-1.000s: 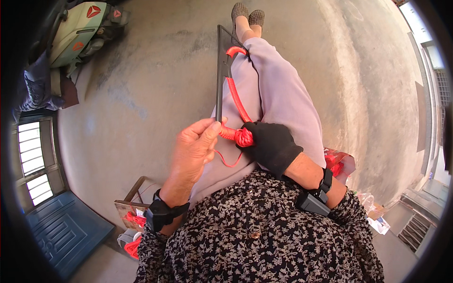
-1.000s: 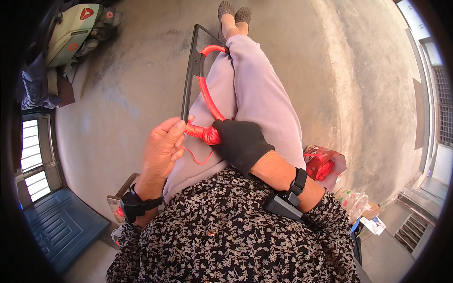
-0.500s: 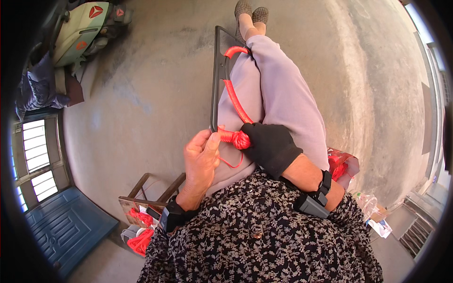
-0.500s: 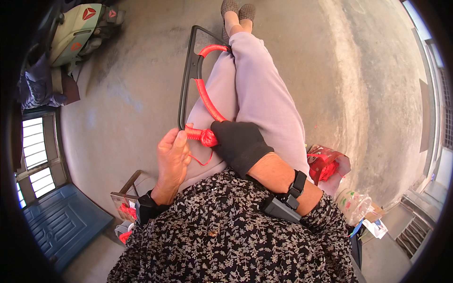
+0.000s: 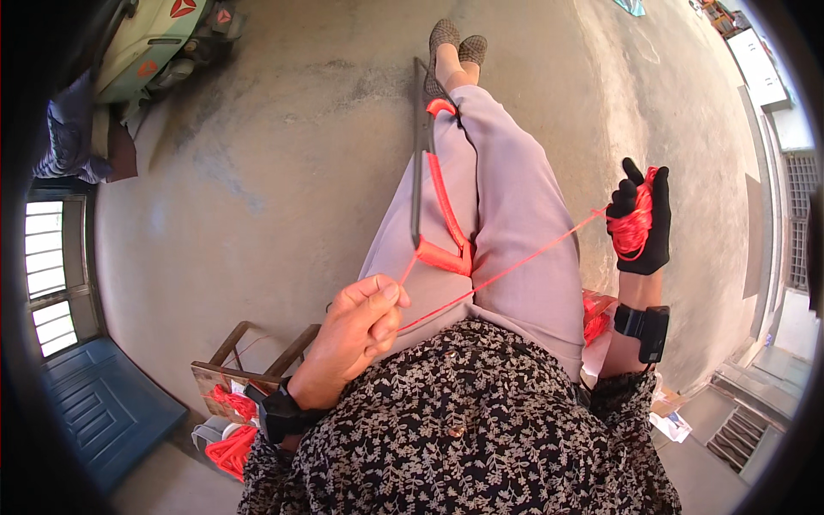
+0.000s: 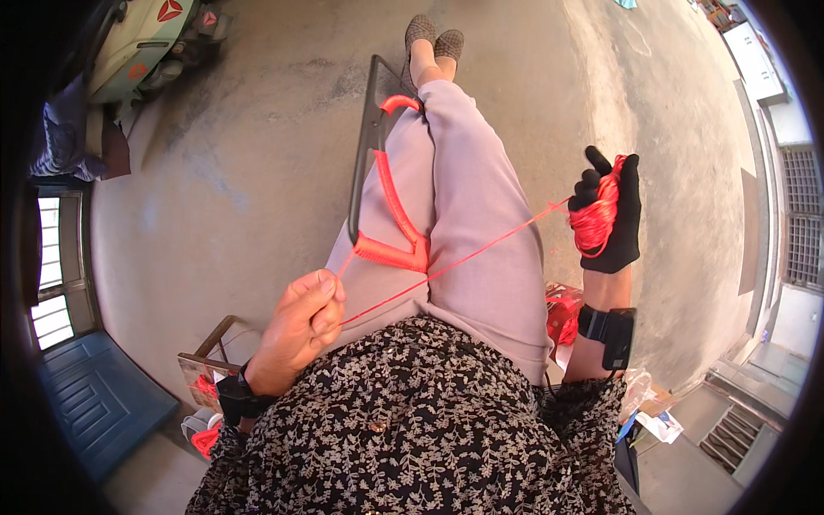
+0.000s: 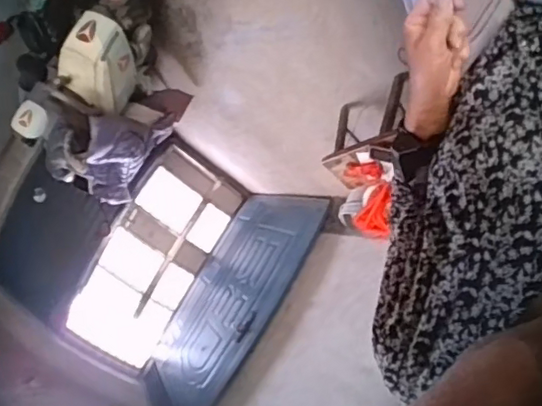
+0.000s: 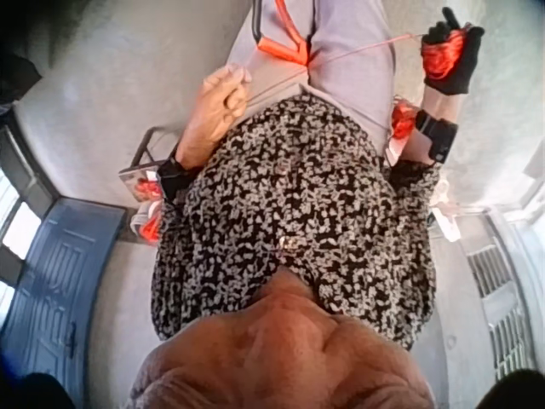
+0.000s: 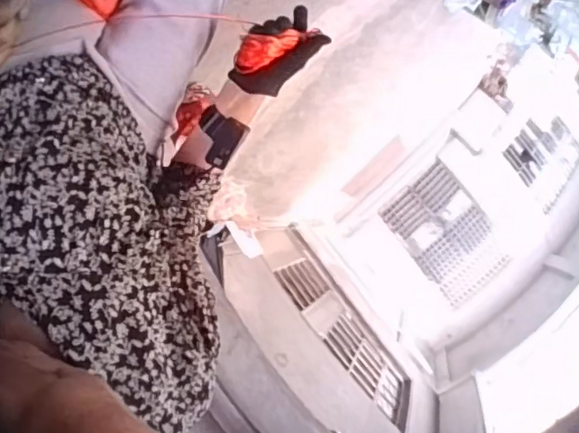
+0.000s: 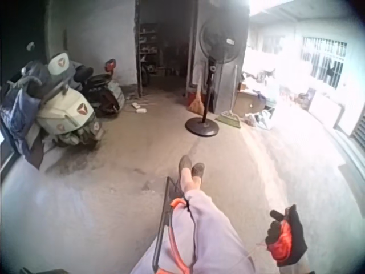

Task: The person is winding a red plastic cord around a black metal furniture frame.

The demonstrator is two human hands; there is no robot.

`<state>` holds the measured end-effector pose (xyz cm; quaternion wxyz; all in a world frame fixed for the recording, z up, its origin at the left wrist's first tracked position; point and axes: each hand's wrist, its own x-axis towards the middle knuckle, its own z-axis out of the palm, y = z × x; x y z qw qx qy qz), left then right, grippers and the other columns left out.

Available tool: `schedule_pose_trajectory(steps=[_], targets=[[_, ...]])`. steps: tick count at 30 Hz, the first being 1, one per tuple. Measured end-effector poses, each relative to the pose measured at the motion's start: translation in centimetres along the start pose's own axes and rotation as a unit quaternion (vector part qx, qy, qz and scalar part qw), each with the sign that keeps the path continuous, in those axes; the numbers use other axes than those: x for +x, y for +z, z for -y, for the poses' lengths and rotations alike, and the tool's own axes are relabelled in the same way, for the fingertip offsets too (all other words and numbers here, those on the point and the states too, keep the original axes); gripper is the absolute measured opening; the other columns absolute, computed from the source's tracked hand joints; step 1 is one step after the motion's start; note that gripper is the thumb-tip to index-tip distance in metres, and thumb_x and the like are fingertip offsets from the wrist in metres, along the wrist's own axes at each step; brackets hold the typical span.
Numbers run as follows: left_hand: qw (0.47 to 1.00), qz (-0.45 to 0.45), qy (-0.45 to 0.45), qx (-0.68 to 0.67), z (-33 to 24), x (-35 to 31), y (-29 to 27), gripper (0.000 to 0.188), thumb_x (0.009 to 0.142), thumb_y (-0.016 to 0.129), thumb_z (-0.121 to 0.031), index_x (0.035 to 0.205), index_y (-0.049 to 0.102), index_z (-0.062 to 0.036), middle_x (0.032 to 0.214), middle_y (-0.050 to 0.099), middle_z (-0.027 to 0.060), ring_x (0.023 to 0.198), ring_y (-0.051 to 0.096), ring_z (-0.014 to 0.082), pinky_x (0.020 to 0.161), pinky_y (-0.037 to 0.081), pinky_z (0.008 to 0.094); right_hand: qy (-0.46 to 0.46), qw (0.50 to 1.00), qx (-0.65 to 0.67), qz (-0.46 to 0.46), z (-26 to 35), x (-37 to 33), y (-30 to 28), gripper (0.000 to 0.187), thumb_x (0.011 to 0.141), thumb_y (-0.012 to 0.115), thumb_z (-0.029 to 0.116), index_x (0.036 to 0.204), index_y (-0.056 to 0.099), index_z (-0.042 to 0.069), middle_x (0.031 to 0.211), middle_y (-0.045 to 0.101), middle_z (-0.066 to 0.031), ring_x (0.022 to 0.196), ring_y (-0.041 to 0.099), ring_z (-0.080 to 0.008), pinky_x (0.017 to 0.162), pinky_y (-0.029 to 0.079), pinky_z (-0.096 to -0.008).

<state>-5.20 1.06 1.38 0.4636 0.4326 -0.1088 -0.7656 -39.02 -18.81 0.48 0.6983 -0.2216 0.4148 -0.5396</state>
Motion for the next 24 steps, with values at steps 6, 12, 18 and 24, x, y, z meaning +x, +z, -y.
schedule_pose_trajectory(steps=[6, 12, 18, 24], targets=[[0.964, 0.017, 0.255, 0.068, -4.4, 2.0, 3.3, 0.035, 0.096, 0.05, -0.021, 0.124, 0.051, -0.0001, 0.113, 0.057, 0.0134, 0.095, 0.058, 0.019, 0.07, 0.05, 0.0277, -0.004, 0.964, -0.255, 0.074, -3.6, -1.5, 4.5, 0.048, 0.085, 0.064, 0.009, 0.129, 0.047, -0.001, 0.105, 0.063, -0.0069, 0.096, 0.061, -0.0189, 0.086, 0.049, -0.0324], [0.965, -0.005, 0.154, 0.214, -0.5, 5.9, -0.6, 0.037, 0.097, 0.048, -0.012, 0.132, 0.045, 0.0006, 0.119, 0.057, 0.0081, 0.105, 0.056, 0.0148, 0.078, 0.052, 0.0293, -0.189, 0.616, -0.735, 0.213, -7.5, -4.4, 10.4, 0.037, 0.076, 0.072, 0.022, 0.11, 0.061, 0.012, 0.097, 0.065, -0.0102, 0.089, 0.064, -0.0281, 0.075, 0.05, -0.0348], [0.988, -0.008, 0.11, 0.104, -0.3, 7.1, 0.3, 0.034, 0.095, 0.053, -0.009, 0.127, 0.049, -0.0021, 0.109, 0.062, 0.0051, 0.097, 0.06, 0.0115, 0.075, 0.053, 0.028, -0.14, 0.723, -0.622, 0.266, -10.3, -4.2, 11.1, 0.04, 0.076, 0.072, 0.021, 0.113, 0.059, 0.014, 0.099, 0.066, -0.0105, 0.087, 0.065, -0.0292, 0.073, 0.052, -0.0382], [0.986, -0.088, 0.139, 0.034, -1.5, 6.4, -0.6, 0.031, 0.094, 0.056, -0.019, 0.123, 0.051, -0.0125, 0.112, 0.062, 0.0049, 0.092, 0.062, 0.0135, 0.061, 0.048, 0.0253, -0.167, 0.777, -0.538, 0.279, -9.7, -4.4, 11.0, 0.055, 0.074, 0.074, 0.019, 0.124, 0.053, 0.011, 0.108, 0.065, -0.0114, 0.099, 0.064, -0.0272, 0.083, 0.051, -0.0367]])
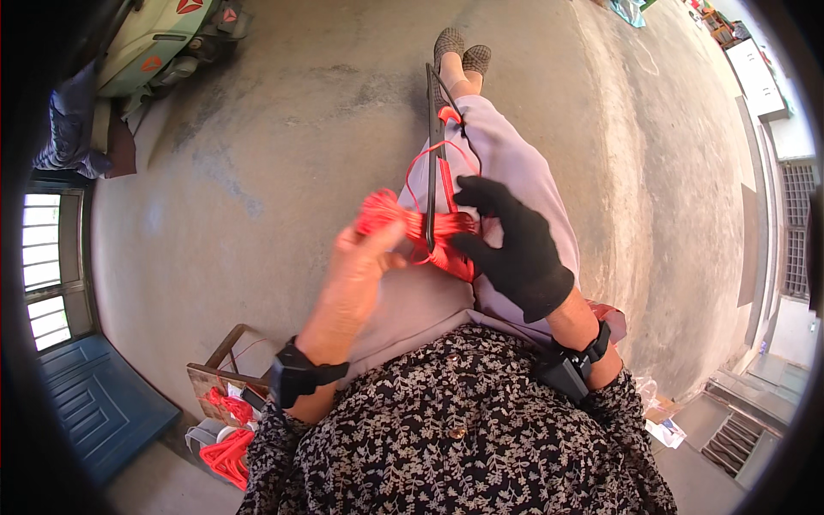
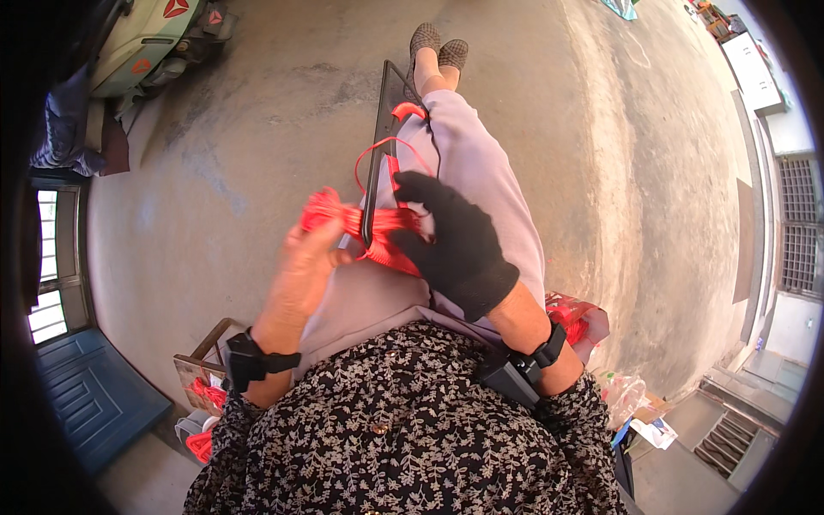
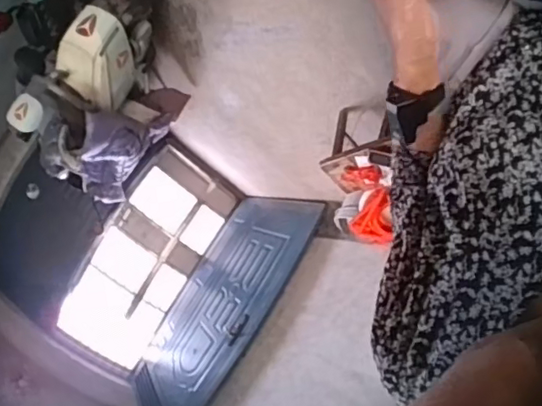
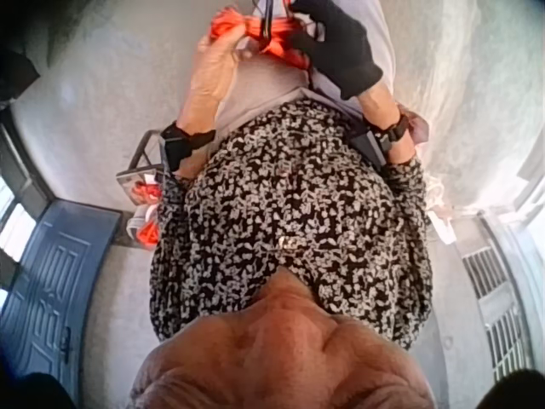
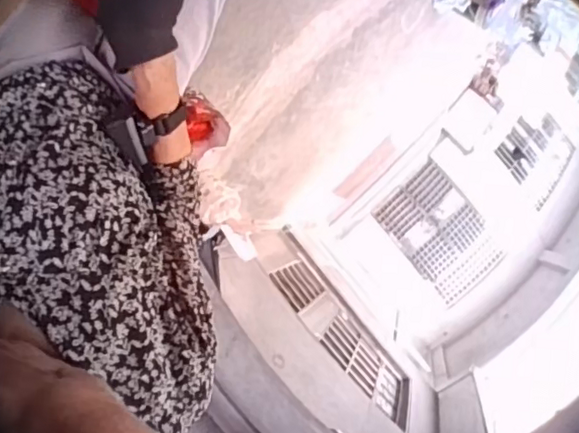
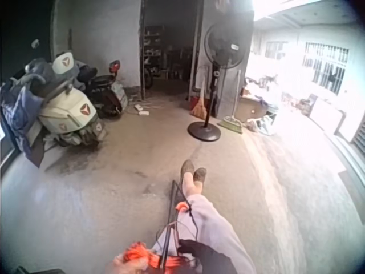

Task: The person is winding a red plastic cord around a black metal furniture frame.

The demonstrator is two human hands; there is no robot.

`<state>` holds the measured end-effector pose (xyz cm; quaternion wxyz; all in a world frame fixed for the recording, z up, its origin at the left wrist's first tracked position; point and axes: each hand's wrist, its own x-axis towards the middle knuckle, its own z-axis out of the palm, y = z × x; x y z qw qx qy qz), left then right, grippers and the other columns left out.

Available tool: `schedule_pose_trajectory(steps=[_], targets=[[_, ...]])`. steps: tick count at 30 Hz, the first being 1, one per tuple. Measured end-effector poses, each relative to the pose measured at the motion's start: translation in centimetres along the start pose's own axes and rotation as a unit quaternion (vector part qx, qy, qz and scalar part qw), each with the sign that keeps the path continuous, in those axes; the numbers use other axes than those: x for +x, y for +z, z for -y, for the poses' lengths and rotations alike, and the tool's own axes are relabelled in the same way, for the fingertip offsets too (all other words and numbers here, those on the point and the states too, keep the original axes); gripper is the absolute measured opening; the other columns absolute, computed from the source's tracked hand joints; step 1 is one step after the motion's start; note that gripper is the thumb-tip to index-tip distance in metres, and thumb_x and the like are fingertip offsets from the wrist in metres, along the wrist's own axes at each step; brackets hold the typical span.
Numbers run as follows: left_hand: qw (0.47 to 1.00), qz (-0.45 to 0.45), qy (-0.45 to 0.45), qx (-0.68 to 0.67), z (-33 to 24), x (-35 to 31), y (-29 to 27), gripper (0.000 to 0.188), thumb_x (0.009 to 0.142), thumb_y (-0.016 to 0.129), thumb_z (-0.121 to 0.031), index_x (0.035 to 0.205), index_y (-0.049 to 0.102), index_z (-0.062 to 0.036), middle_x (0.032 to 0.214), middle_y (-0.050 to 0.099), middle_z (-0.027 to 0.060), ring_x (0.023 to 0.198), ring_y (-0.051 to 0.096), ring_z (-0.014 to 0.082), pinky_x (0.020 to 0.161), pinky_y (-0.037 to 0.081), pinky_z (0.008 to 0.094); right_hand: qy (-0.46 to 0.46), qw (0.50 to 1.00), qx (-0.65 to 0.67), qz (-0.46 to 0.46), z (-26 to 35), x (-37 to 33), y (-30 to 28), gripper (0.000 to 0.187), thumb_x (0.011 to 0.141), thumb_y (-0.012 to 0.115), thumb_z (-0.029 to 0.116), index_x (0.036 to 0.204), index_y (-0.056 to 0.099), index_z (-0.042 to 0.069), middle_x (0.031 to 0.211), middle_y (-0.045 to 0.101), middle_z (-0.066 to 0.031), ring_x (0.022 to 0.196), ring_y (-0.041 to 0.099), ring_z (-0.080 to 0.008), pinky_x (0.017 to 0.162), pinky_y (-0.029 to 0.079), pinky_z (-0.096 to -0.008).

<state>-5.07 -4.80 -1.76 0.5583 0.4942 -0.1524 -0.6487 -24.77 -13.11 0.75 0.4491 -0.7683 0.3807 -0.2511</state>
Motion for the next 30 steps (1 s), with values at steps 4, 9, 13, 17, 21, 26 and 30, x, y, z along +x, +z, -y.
schedule_pose_trajectory(steps=[4, 9, 13, 17, 21, 26, 30], targets=[[0.972, 0.078, 0.034, -0.219, -6.2, -2.6, -1.3, 0.036, 0.093, 0.054, -0.03, 0.121, 0.052, -0.008, 0.111, 0.062, 0.0059, 0.097, 0.061, 0.0146, 0.06, 0.048, 0.0272, -0.032, 0.993, -0.063, -0.09, 1.3, 0.7, -1.9, 0.067, 0.07, 0.078, 0.024, 0.127, 0.05, 0.006, 0.119, 0.059, -0.0139, 0.114, 0.055, -0.0296, 0.095, 0.044, -0.0376], [0.94, 0.047, 0.202, -0.269, -11.4, -8.4, 1.7, 0.026, 0.096, 0.05, -0.025, 0.106, 0.043, -0.0018, 0.089, 0.045, 0.0053, 0.059, 0.04, 0.0138, 0.059, 0.037, 0.0297, -0.181, 0.962, -0.203, -0.017, 3.7, 2.9, -0.1, 0.066, 0.066, 0.08, 0.026, 0.123, 0.053, 0.006, 0.128, 0.05, -0.0173, 0.124, 0.043, -0.0337, 0.103, 0.035, -0.042], [0.926, 0.232, 0.251, -0.161, -16.9, -12.0, -0.7, 0.024, 0.091, 0.06, -0.018, 0.093, 0.039, -0.0059, 0.072, 0.044, 0.0024, 0.064, 0.04, 0.0133, 0.057, 0.037, 0.0262, -0.209, 0.97, -0.108, 0.067, 4.8, 3.3, 0.7, 0.028, 0.077, 0.071, 0.017, 0.101, 0.065, 0.004, 0.109, 0.062, -0.0113, 0.105, 0.057, -0.0262, 0.091, 0.044, -0.0346], [0.946, 0.124, 0.285, -0.091, -16.6, -11.3, -3.3, 0.021, 0.092, 0.057, -0.019, 0.094, 0.041, -0.0052, 0.076, 0.042, 0.0032, 0.07, 0.042, 0.0128, 0.061, 0.039, 0.0266, 0.078, 0.915, 0.346, 0.194, 7.5, 1.3, -2.9, 0.019, 0.092, 0.056, 0.017, 0.095, 0.064, -0.001, 0.091, 0.067, -0.0058, 0.086, 0.061, -0.0124, 0.08, 0.046, -0.0274], [0.981, -0.003, 0.192, -0.03, -9.8, -6.9, -4.2, 0.022, 0.089, 0.058, -0.015, 0.104, 0.05, 0.0, 0.079, 0.05, 0.0028, 0.071, 0.047, 0.0109, 0.063, 0.041, 0.0249, 0.103, 0.844, 0.479, 0.219, 6.2, -2.6, -3.9, 0.024, 0.095, 0.05, 0.016, 0.096, 0.06, -0.006, 0.088, 0.066, -0.0113, 0.086, 0.062, -0.0172, 0.083, 0.047, -0.0298], [0.979, 0.017, 0.062, 0.196, -2.8, -3.2, 0.7, 0.022, 0.082, 0.065, -0.008, 0.102, 0.057, -0.0033, 0.072, 0.06, 0.0009, 0.064, 0.058, 0.0084, 0.06, 0.047, 0.0257, 0.154, 0.818, 0.504, 0.23, 6.7, -5.7, -3.9, 0.026, 0.094, 0.053, 0.018, 0.098, 0.061, -0.006, 0.084, 0.065, -0.0101, 0.075, 0.063, -0.0161, 0.071, 0.05, -0.0286], [0.932, -0.036, 0.159, 0.325, 0.1, -2.3, 4.8, 0.018, 0.076, 0.072, -0.008, 0.088, 0.06, -0.0024, 0.071, 0.06, -0.0008, 0.064, 0.056, 0.0054, 0.057, 0.045, 0.024, 0.222, 0.804, 0.521, 0.181, 7.5, -6.8, -3.8, 0.024, 0.094, 0.053, 0.017, 0.101, 0.062, -0.005, 0.079, 0.064, -0.009, 0.061, 0.059, -0.012, 0.058, 0.047, -0.0251]])
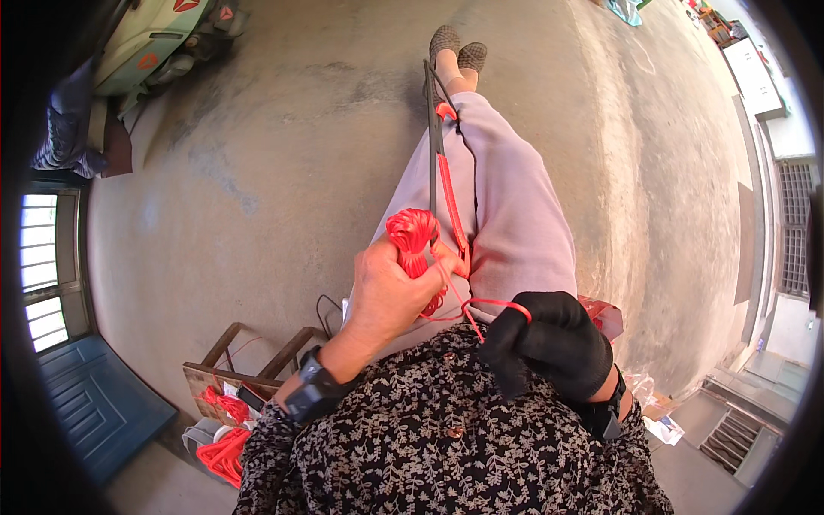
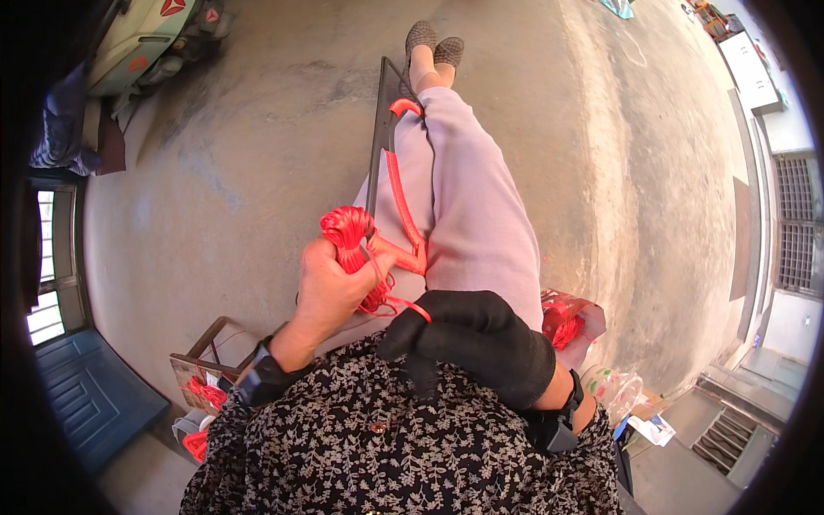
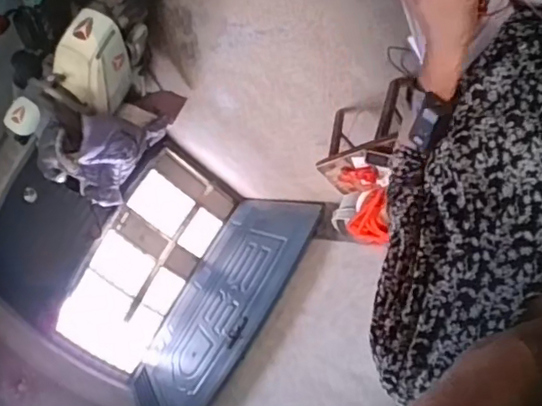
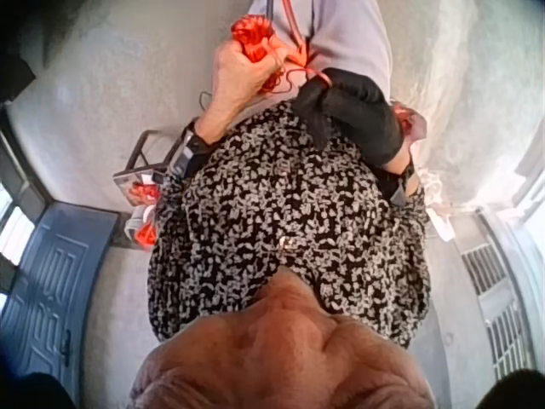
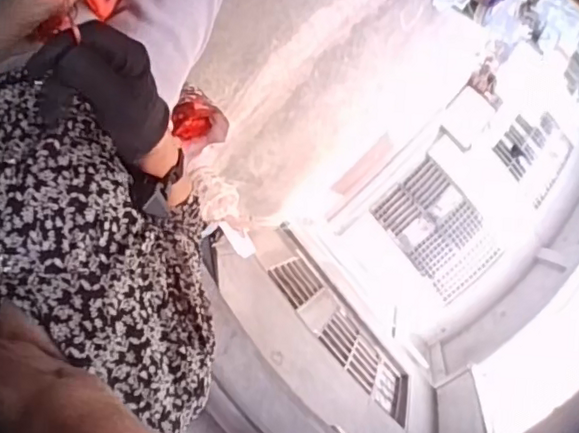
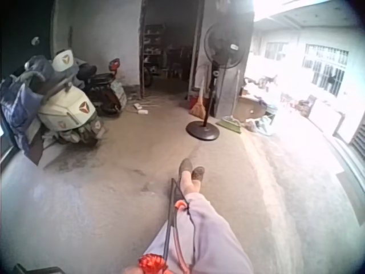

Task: The person is winding a red plastic cord around a black metal furniture frame.

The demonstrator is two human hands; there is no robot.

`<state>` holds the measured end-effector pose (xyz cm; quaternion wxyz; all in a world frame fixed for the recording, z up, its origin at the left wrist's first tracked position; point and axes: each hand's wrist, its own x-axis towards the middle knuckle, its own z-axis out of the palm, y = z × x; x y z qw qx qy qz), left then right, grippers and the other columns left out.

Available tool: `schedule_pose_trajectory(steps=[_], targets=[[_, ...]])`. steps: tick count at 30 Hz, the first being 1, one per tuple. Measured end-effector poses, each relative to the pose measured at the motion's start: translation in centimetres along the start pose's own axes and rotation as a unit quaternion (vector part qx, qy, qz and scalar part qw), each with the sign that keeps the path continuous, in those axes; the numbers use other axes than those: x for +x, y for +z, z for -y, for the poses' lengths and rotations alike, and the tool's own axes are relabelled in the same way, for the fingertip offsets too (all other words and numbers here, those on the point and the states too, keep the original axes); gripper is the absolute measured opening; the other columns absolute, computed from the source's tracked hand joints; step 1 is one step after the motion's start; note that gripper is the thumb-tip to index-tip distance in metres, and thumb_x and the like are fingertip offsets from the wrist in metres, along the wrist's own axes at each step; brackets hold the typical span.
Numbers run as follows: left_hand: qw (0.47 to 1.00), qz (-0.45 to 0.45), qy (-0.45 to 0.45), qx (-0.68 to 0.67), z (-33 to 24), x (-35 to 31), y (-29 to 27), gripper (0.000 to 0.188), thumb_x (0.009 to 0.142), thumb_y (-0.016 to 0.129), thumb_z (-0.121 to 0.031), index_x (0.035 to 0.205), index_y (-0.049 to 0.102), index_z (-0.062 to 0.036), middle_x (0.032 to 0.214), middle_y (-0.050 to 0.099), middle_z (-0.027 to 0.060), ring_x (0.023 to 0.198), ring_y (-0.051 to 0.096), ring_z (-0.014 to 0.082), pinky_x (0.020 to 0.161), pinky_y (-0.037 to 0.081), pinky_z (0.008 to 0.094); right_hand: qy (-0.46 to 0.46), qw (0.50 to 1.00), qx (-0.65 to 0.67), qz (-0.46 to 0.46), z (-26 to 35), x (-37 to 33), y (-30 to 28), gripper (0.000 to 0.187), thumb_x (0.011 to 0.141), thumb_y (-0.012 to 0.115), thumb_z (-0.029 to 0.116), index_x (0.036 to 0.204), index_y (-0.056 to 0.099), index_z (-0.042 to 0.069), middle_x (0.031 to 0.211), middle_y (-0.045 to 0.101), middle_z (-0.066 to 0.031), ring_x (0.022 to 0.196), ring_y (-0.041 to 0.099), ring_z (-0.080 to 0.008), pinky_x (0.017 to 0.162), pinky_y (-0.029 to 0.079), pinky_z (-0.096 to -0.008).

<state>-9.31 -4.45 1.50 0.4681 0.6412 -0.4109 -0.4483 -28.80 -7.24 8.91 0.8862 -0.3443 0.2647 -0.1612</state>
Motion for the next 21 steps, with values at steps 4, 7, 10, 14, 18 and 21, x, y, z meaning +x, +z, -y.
schedule_pose_trajectory(steps=[4, 7, 10, 14, 18, 21], targets=[[0.994, 0.029, 0.011, 0.105, 0.3, 0.0, -0.1, 0.029, 0.077, 0.067, -0.006, 0.104, 0.059, 0.0012, 0.076, 0.07, 0.0068, 0.074, 0.066, 0.0111, 0.074, 0.051, 0.0272, -0.079, 0.98, -0.183, -0.005, 1.1, -0.7, 0.5, 0.024, 0.095, 0.051, 0.016, 0.1, 0.063, -0.004, 0.073, 0.062, -0.006, 0.051, 0.05, -0.0075, 0.048, 0.038, -0.0216], [0.996, 0.055, -0.045, -0.05, 0.8, 0.2, -1.1, 0.037, 0.078, 0.067, -0.005, 0.112, 0.056, 0.0018, 0.088, 0.07, 0.0073, 0.082, 0.065, 0.0118, 0.077, 0.05, 0.0273, -0.113, 0.982, -0.139, -0.061, 2.2, -0.4, 1.1, 0.024, 0.095, 0.048, 0.015, 0.099, 0.063, -0.003, 0.067, 0.059, -0.0032, 0.044, 0.043, -0.0045, 0.043, 0.032, -0.0193], [0.993, -0.02, 0.041, -0.105, 0.0, 0.7, -4.2, 0.041, 0.079, 0.066, -0.004, 0.118, 0.054, 0.0015, 0.102, 0.067, 0.0082, 0.088, 0.063, 0.0124, 0.078, 0.05, 0.0282, -0.139, 0.966, -0.113, -0.189, 4.1, 2.4, -1.1, 0.025, 0.097, 0.046, 0.014, 0.108, 0.062, -0.002, 0.078, 0.062, -0.0068, 0.062, 0.053, -0.0081, 0.064, 0.043, -0.0222], [0.99, -0.112, 0.057, -0.069, -1.0, 1.5, -8.1, 0.033, 0.083, 0.062, -0.003, 0.116, 0.055, 0.0009, 0.106, 0.064, 0.0085, 0.091, 0.062, 0.0145, 0.076, 0.05, 0.03, -0.239, 0.764, -0.493, -0.34, 0.9, 6.8, -8.4, 0.027, 0.086, 0.064, 0.018, 0.111, 0.063, 0.008, 0.089, 0.068, -0.0068, 0.074, 0.063, -0.0147, 0.069, 0.05, -0.029], [0.901, -0.078, 0.193, 0.38, 0.3, 1.9, -7.3, 0.026, 0.079, 0.061, -0.001, 0.106, 0.06, -0.0025, 0.094, 0.064, 0.0109, 0.089, 0.062, 0.0251, 0.074, 0.05, 0.0348, -0.157, 0.773, -0.559, -0.256, -1.9, 7.7, -7.6, 0.023, 0.083, 0.066, 0.023, 0.103, 0.064, 0.012, 0.09, 0.068, -0.0092, 0.075, 0.065, -0.0257, 0.069, 0.051, -0.0342], [0.886, 0.044, 0.213, 0.41, 2.0, 2.4, -4.4, 0.025, 0.073, 0.066, -0.002, 0.097, 0.06, -0.0029, 0.092, 0.062, 0.0155, 0.092, 0.059, 0.0321, 0.073, 0.049, 0.0381, -0.036, 0.774, -0.607, -0.178, -2.0, 8.6, -5.7, 0.027, 0.081, 0.068, 0.025, 0.105, 0.063, 0.013, 0.093, 0.068, -0.0108, 0.079, 0.066, -0.0269, 0.072, 0.051, -0.0335]])
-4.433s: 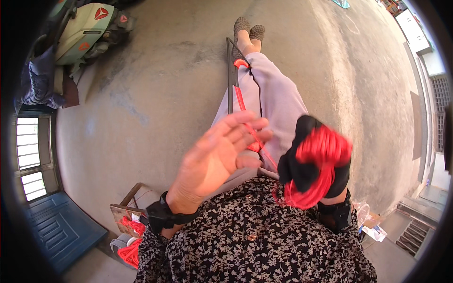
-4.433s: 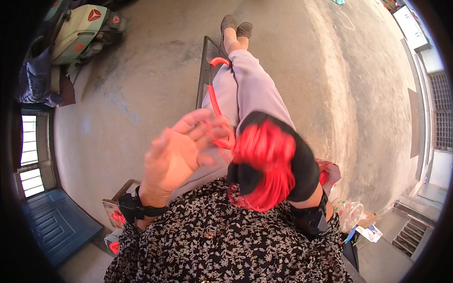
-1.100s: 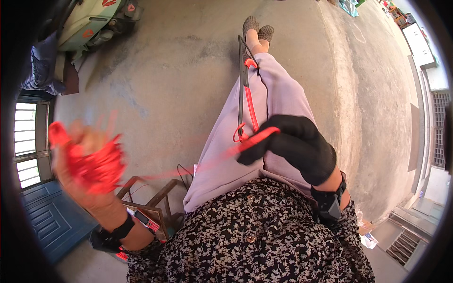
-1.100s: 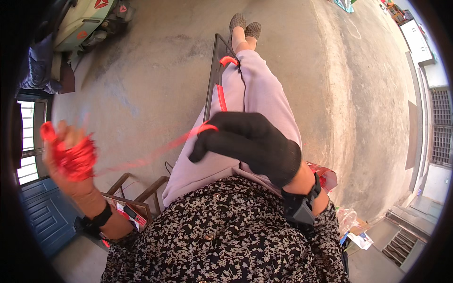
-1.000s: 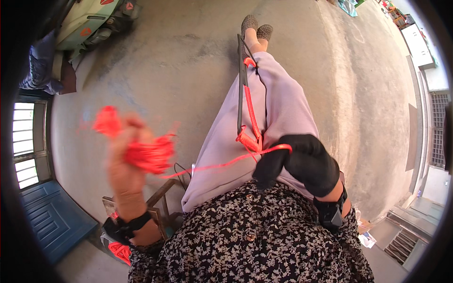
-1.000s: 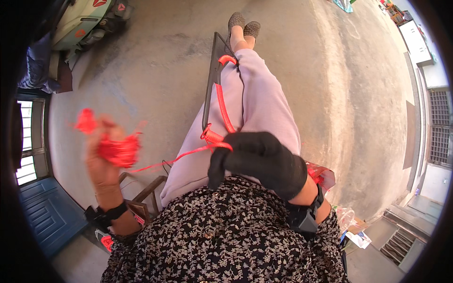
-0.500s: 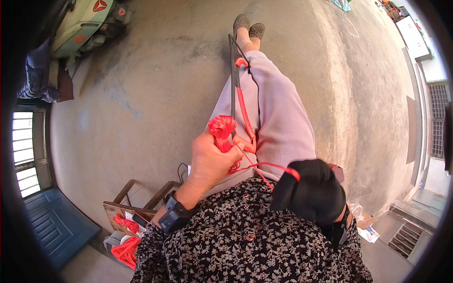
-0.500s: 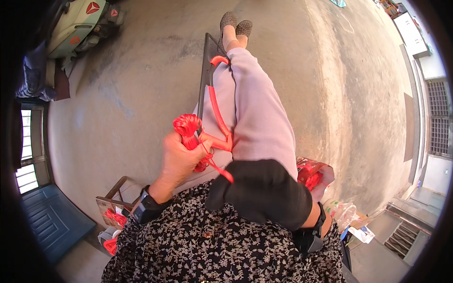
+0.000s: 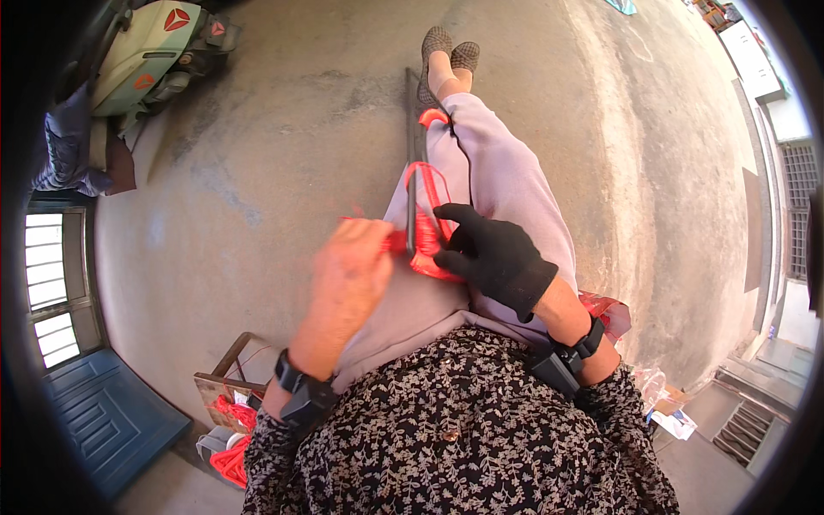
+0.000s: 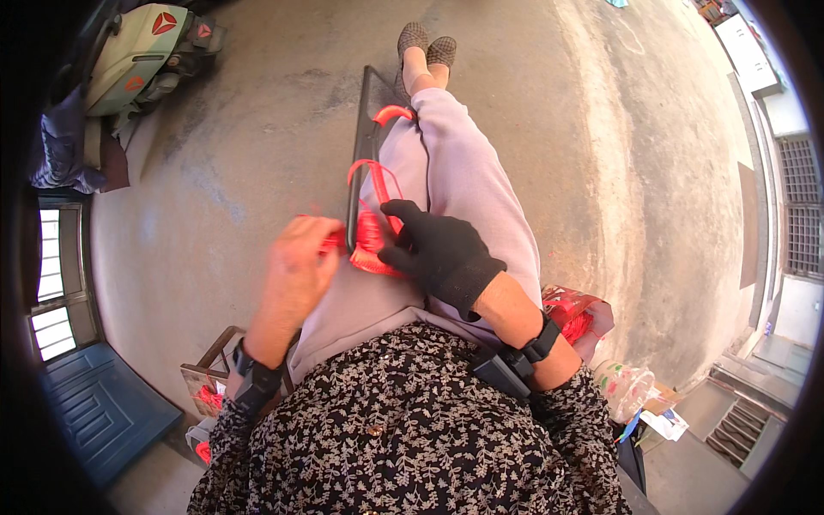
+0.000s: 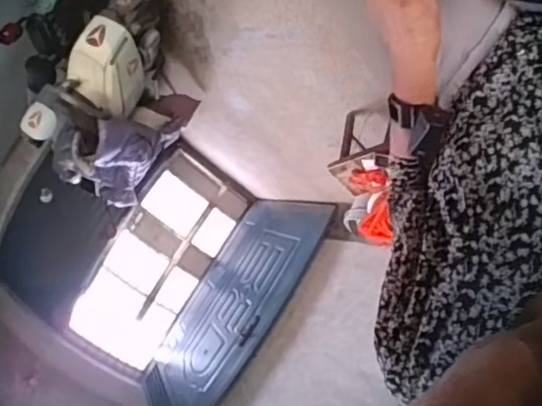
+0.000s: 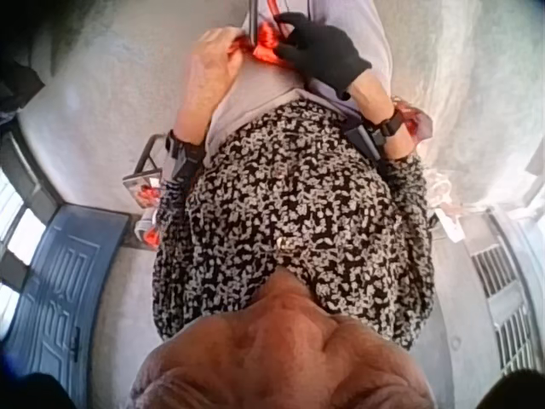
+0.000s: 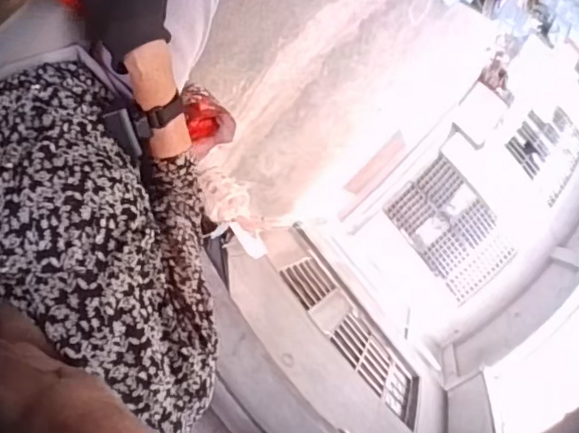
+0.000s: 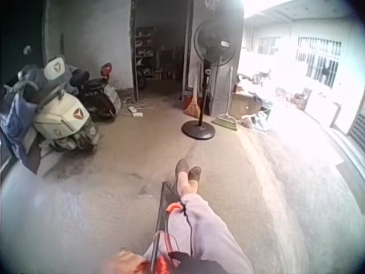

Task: The person is winding a red plastic cord around a black metal furniture frame.

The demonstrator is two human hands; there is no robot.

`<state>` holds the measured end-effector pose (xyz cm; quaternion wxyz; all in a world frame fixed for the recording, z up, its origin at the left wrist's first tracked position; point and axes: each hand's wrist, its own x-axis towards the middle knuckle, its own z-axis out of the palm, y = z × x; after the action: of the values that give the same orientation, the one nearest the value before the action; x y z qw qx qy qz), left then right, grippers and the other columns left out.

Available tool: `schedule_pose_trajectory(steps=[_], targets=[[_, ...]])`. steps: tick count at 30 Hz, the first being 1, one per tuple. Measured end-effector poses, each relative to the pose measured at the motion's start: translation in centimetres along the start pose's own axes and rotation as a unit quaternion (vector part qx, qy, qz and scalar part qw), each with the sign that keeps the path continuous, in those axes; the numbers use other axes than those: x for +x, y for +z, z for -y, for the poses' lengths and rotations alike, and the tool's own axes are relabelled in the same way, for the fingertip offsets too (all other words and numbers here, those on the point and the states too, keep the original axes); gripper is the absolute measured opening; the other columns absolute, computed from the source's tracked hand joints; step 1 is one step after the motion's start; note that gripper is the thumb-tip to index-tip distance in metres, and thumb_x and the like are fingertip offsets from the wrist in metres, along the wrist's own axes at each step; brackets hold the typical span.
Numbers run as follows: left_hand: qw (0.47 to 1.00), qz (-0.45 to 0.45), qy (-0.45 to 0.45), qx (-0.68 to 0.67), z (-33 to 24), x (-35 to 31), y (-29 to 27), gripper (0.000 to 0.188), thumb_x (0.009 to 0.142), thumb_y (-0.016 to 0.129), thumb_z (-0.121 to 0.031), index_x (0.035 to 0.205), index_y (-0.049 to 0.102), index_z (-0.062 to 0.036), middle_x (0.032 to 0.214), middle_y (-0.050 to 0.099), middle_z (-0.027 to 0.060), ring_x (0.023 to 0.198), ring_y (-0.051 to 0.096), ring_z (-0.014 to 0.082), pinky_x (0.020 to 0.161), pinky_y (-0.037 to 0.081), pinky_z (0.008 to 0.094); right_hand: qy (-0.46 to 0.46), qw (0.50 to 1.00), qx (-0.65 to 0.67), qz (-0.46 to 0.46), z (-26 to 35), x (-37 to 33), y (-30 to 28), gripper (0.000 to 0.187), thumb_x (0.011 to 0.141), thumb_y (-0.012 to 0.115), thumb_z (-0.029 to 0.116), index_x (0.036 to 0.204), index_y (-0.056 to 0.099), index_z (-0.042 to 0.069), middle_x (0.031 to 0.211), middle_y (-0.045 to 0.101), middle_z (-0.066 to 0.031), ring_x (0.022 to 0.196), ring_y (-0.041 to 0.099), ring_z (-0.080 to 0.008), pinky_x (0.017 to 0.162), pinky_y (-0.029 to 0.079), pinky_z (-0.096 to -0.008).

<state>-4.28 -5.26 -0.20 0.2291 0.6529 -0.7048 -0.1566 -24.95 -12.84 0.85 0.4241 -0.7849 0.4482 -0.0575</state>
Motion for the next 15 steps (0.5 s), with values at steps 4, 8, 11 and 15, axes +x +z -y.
schedule_pose_trajectory(steps=[4, 8, 11, 15], targets=[[0.975, 0.049, -0.076, -0.203, -2.4, 1.0, 1.7, 0.03, 0.072, 0.068, -0.001, 0.101, 0.059, -0.0024, 0.094, 0.063, 0.0135, 0.089, 0.062, 0.0279, 0.07, 0.05, 0.0366, -0.052, 0.992, 0.102, -0.055, -1.8, 0.2, 0.5, 0.04, 0.078, 0.074, 0.023, 0.112, 0.059, 0.008, 0.092, 0.067, -0.009, 0.083, 0.064, -0.0174, 0.076, 0.051, -0.0298], [0.913, -0.085, -0.119, -0.38, -2.2, 1.3, 0.4, 0.036, 0.077, 0.062, 0.004, 0.112, 0.056, -0.0013, 0.093, 0.063, 0.0089, 0.085, 0.062, 0.0174, 0.067, 0.052, 0.028, 0.006, 0.9, 0.413, -0.141, -3.0, -0.1, -2.2, 0.037, 0.081, 0.072, 0.016, 0.11, 0.057, 0.0, 0.101, 0.063, -0.0063, 0.092, 0.06, -0.015, 0.083, 0.05, -0.0298], [0.823, 0.022, -0.199, -0.531, -2.7, 0.8, -3.6, 0.04, 0.085, 0.061, -0.006, 0.123, 0.05, 0.0008, 0.11, 0.06, 0.014, 0.093, 0.061, 0.0161, 0.071, 0.053, 0.0246, -0.021, 0.771, 0.621, -0.14, -3.1, -1.6, -3.9, 0.033, 0.088, 0.063, 0.021, 0.112, 0.055, 0.0, 0.108, 0.061, -0.0081, 0.102, 0.059, -0.0192, 0.092, 0.046, -0.0353], [0.599, 0.18, -0.154, -0.765, -5.8, 0.7, -3.5, 0.052, 0.089, 0.059, -0.035, 0.127, 0.047, -0.0003, 0.127, 0.052, 0.0164, 0.108, 0.055, 0.0184, 0.07, 0.052, 0.0274, -0.062, 0.571, 0.801, -0.172, 2.2, -4.3, -4.9, 0.043, 0.095, 0.048, 0.037, 0.12, 0.049, 0.002, 0.113, 0.058, -0.0126, 0.104, 0.058, -0.0296, 0.098, 0.04, -0.0496]])
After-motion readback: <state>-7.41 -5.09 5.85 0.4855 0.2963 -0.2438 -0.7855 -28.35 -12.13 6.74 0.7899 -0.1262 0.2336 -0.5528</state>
